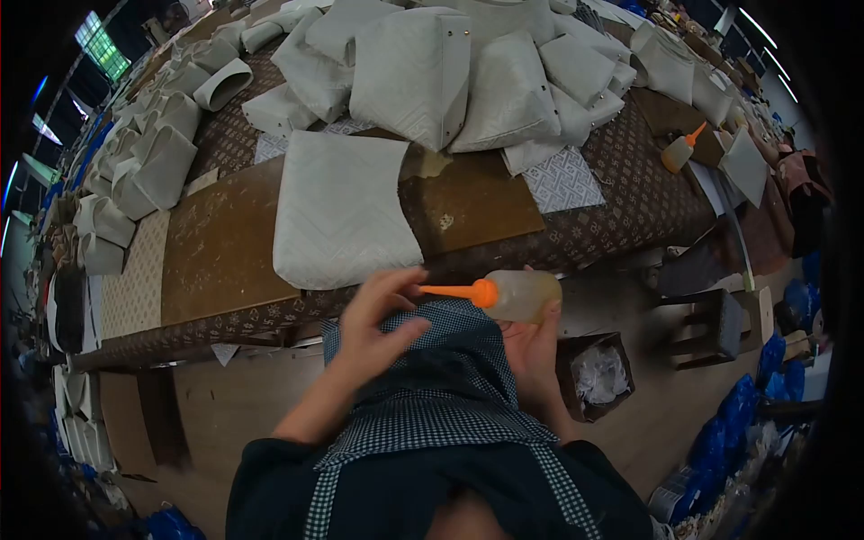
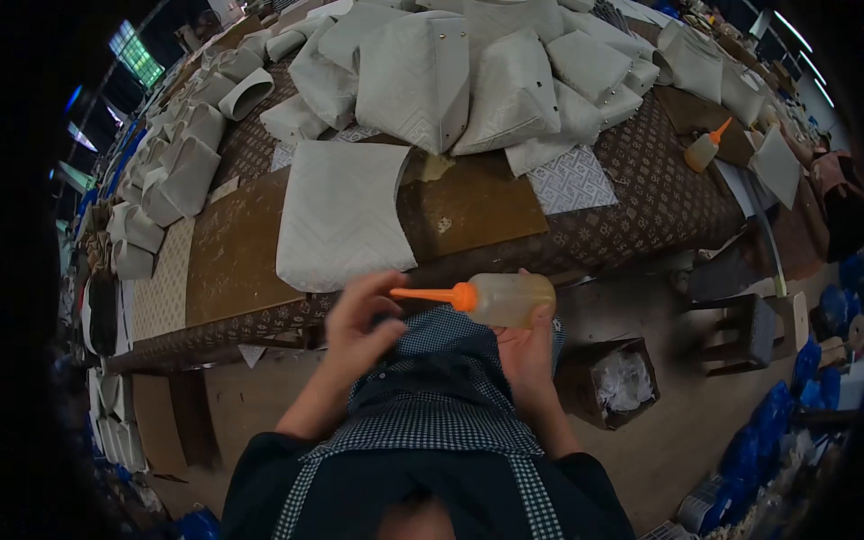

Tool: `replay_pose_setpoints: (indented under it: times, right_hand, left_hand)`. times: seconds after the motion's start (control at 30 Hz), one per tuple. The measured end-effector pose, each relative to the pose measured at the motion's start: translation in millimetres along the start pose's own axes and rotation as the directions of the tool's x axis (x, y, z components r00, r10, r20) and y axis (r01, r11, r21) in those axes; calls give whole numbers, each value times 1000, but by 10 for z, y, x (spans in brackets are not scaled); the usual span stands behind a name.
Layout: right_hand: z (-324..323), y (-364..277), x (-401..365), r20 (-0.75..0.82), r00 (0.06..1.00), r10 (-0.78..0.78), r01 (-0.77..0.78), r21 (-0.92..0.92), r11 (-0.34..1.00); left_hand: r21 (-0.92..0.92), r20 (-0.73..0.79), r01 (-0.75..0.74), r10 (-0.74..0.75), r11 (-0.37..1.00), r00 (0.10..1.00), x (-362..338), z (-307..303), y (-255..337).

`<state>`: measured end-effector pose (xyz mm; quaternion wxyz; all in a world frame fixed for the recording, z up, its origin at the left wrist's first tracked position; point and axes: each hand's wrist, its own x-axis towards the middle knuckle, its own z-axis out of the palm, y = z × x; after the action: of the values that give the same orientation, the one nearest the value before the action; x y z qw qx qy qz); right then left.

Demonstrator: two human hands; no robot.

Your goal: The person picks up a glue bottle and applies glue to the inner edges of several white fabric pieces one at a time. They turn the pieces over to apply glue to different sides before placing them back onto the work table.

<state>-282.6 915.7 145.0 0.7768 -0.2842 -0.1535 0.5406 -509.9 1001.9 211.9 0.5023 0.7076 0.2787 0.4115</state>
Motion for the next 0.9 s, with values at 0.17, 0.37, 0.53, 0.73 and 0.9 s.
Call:
replay_pose_setpoints:
  times: [0.17, 0.37, 0.53, 0.73, 0.9]
  right_hand:
    - [266, 167, -156, 119, 978, 169, -170, -3, 985]
    - [225, 30, -376, 205, 978, 39, 20, -277, 961]
    - [149, -27, -361, 226, 949, -219, 287, -336, 897]
    - [-38, -219, -239, 99, 956, -275, 292, -267, 918]
    - [-99, -430, -153, 23, 950, -312, 305, -285, 909]
  left_hand:
    - [-291, 5, 54, -55, 955, 998, -129, 582, -154]
    - [-621, 18, 208, -251, 756, 968, -135, 611, -109]
    - [-658, 133, 289, -271, 695, 953, -189, 827, -130]
    - [-218, 111, 379, -363, 900, 925, -287, 427, -138]
    - [500, -527, 0, 305, 866, 793, -422, -497, -233]
